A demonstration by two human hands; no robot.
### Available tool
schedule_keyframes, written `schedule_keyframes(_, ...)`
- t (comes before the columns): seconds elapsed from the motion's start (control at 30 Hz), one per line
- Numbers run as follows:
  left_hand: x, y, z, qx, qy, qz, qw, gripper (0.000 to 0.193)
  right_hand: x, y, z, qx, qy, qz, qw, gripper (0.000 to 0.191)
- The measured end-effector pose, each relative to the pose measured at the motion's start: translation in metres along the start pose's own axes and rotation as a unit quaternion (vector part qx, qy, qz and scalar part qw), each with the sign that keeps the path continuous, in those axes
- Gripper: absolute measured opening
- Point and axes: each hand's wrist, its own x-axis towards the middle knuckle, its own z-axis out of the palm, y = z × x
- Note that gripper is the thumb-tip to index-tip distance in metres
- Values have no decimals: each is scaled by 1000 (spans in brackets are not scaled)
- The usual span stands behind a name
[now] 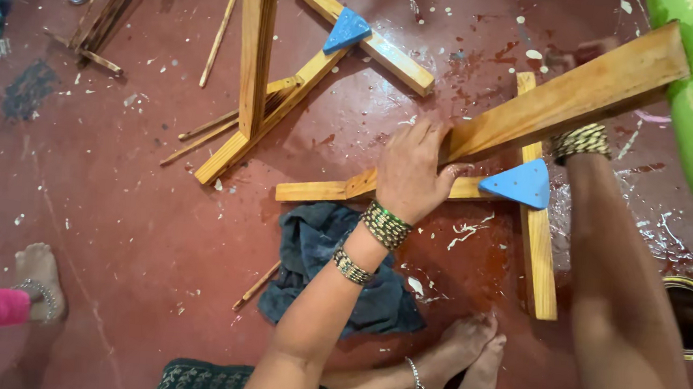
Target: The person sits on the floor and applies a dark stain or varnish to wooden furniture frames using a brush, repeatedly dipping the brush into an open can and brushing the wood surfaces, turning and repositioning the frames to reach different sides.
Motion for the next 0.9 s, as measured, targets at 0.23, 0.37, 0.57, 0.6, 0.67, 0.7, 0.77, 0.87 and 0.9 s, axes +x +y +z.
schedule_keyframes(0.23, -1, 0, 1, -3, -24, -21, 1000, 59, 11, 13, -2, 5, -12, 9, 1000, 31)
schedule_keyframes(0.37, -2, 2, 0, -5, -22, -24, 999, 58, 5, 4, -1, 10, -29, -5, 1000, 32)
schedule_keyframes(0.57, -3, 1, -1, 8, -18, -20, 1000, 58, -38, -16, -16, 6, -90, -18, 996, 33)
schedule_keyframes(0.6, -4, 1, 0, 7, -5, -13, 1000, 59, -46, -22, -18, 7, -102, -24, 994, 33)
schedule_keyframes(0.67, -3, 0, 1, 6, 19, 6, 1000, 60, -59, -36, -24, 13, -118, -35, 992, 34)
schedule_keyframes(0.7, -3, -1, 1, 10, 6, -1, 1000, 60, -63, -44, -28, 16, -126, -42, 991, 34)
schedule_keyframes(0.77, -4, -1, 2, 16, -20, -18, 1000, 59, -69, -60, -37, 23, -143, -53, 988, 35)
schedule_keyframes(0.87, -5, -1, 1, 12, 2, -14, 1000, 63, -64, -72, -61, -23, -193, -10, 981, 26)
schedule_keyframes(0.9, -5, 0, 1, 15, 1, -16, 1000, 62, -63, -74, -71, 13, -175, -9, 984, 23)
